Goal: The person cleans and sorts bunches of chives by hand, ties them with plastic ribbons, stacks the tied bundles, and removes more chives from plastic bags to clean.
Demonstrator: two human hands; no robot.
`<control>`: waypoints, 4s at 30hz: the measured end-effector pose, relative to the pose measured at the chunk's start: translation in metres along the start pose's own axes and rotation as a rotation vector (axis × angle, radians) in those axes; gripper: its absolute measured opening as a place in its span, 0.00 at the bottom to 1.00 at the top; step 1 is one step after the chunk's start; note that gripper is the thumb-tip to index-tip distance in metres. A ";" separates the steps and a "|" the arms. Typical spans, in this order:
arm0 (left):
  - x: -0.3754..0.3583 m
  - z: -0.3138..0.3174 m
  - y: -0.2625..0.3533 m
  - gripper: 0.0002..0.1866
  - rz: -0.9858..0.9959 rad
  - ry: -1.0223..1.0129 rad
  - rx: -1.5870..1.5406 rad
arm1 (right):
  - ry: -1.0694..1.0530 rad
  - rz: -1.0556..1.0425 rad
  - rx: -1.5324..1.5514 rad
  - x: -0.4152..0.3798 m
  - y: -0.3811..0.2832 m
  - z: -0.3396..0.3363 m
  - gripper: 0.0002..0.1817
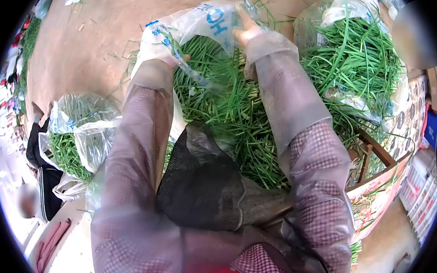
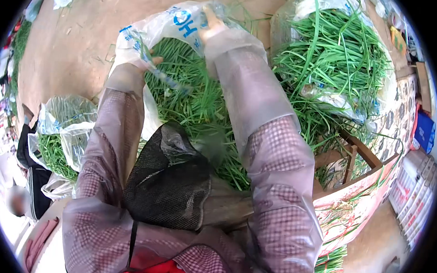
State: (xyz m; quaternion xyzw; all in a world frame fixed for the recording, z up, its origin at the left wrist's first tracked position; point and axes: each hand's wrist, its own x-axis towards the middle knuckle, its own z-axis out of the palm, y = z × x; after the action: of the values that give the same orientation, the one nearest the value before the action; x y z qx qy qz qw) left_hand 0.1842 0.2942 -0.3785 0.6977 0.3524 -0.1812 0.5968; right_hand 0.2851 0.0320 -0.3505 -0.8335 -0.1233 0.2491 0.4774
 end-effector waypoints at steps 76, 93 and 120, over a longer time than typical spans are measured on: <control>-0.225 0.102 -0.050 0.59 0.554 -0.019 0.871 | -0.083 0.080 1.231 -0.213 0.039 0.079 0.44; -0.265 0.097 -0.059 0.40 0.143 -0.316 -0.346 | 0.015 -0.329 0.215 -0.226 -0.025 0.113 0.40; -0.359 0.032 0.079 0.36 0.247 -1.023 -0.497 | 0.365 -0.722 0.438 -0.376 -0.225 -0.126 0.21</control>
State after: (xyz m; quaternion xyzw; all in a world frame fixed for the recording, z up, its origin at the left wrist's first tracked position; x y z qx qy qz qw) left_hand -0.0007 0.1611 -0.0883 0.3963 -0.0327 -0.3362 0.8537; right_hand 0.0419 -0.1116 0.0066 -0.6468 -0.2641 -0.0640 0.7125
